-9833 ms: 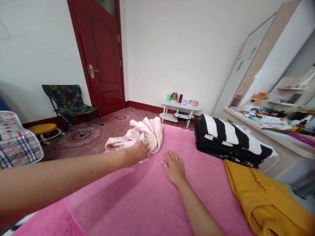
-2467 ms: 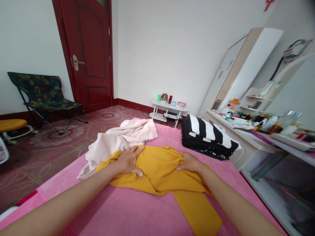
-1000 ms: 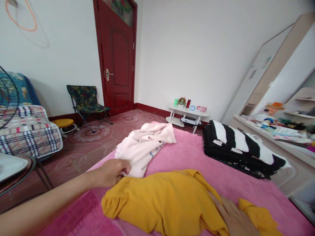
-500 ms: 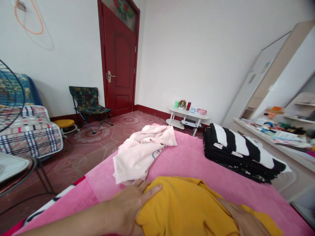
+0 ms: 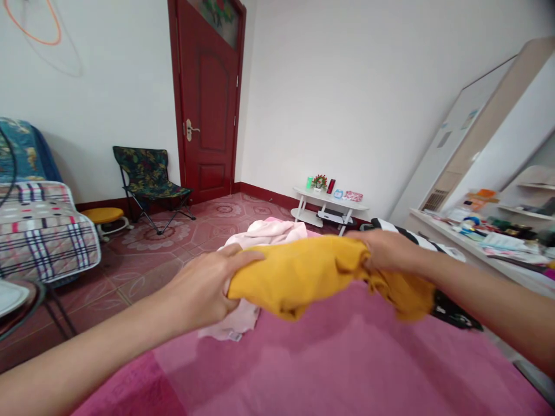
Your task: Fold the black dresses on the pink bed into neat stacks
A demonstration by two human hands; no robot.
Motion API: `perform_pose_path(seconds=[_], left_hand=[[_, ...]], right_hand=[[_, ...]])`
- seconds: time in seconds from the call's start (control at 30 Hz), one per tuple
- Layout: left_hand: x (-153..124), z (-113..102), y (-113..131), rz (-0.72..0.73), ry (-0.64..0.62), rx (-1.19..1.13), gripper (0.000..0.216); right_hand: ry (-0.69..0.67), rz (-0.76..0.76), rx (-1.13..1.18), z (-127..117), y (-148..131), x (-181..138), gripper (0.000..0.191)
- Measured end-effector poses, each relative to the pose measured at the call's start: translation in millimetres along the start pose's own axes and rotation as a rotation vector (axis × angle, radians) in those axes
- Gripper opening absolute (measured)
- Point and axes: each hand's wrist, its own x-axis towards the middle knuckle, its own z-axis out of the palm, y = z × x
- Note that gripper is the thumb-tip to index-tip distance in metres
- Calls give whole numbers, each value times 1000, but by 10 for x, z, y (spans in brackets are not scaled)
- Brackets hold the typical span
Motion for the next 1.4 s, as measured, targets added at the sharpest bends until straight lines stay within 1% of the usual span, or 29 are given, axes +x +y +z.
perform_pose_path(seconds=[0.03, 0.07, 0.1, 0.13, 0.17, 0.2, 0.27, 0.3, 0.33, 0.37, 0.4, 0.43, 0.5, 0.57, 0.63, 0.7, 0.77, 0.8, 0.87, 0.93, 0.97, 1.0, 1.07, 1.13, 1.2, 1.27, 1.33, 1.4], left_hand=[[82, -7, -111, -33, 34, 50, 69], [159, 31, -234, -61, 46, 88, 72], [224, 113, -361, -79, 26, 113, 72], [277, 232, -486, -88, -16, 128, 72], [315, 378, -602, -96, -70, 138, 71], [338, 535, -701, -94, -129, 146, 70], [345, 829, -835, -88, -163, 173, 68], [335, 942, -869, -85, -150, 187, 67], [321, 1024, -887, -85, -125, 200, 67], [307, 1074, -893, -86, -104, 209, 67], [294, 1095, -893, -86, -93, 214, 67], [285, 1092, -892, -87, -88, 214, 67], [281, 1041, -887, -83, -97, 206, 66], [297, 958, -853, -74, -120, 208, 62], [335, 867, -734, -83, -127, 262, 51], [402, 800, -490, -90, -87, 369, 35], [504, 803, -135, -50, -43, 436, 24], [570, 846, 62, -4, -41, 420, 22], [728, 1038, 429, 102, -70, 273, 24], [916, 1362, 681, 174, -99, 51, 29], [1015, 1558, 746, 183, -96, -53, 32], [1113, 1762, 770, 168, -79, -135, 35], [1285, 2142, 719, 76, -11, -241, 39], [1398, 2421, 594, -15, 48, -260, 37], [1442, 2561, 467, -35, 60, -237, 34], [1437, 2590, 387, -4, 40, -223, 33], [1417, 2566, 366, 20, 26, -227, 32], [1407, 2542, 385, 9, 32, -231, 30]], right_hand=[[77, -10, -2, -74, 0, 252, 55], [140, -8, -8, -90, -19, 448, 62], [198, 14, 9, -38, -61, 581, 67], [249, 54, 36, 80, -131, 646, 70], [267, 87, 70, 260, -229, 647, 72], [245, 120, 128, 490, -350, 590, 71], [145, 105, 185, 1027, -632, 346, 63], [25, 105, 246, 1291, -772, 189, 62], [-98, 116, 296, 1525, -900, 29, 62], [-124, 182, 323, 1714, -1009, -120, 58], [-145, 211, 343, 1851, -1094, -248, 59], [-149, 243, 354, 1933, -1155, -350, 59], [-140, 269, 367, 1968, -1218, -479, 60], [-142, 264, 382, 1910, -1239, -544, 61], [-143, 254, 402, 1847, -1257, -592, 62], [-133, 252, 419, 1814, -1289, -648, 62], [-110, 259, 436, 1795, -1327, -710, 61], [-95, 262, 447, 1782, -1342, -740, 60], [-59, 259, 485, 1737, -1359, -798, 60], [8, 241, 552, 1681, -1358, -850, 56], [51, 229, 602, 1662, -1352, -873, 51], [99, 224, 665, 1655, -1345, -894, 44], [208, 259, 824, 1691, -1320, -931, 32], [338, 395, 985, 1780, -1258, -957, 31], [471, 553, 1076, 1863, -1106, -973, 32], [578, 625, 1046, 1869, -812, -978, 32], [661, 616, 899, 1769, -353, -974, 31], [707, 653, 684, 1589, 235, -970, 33]])
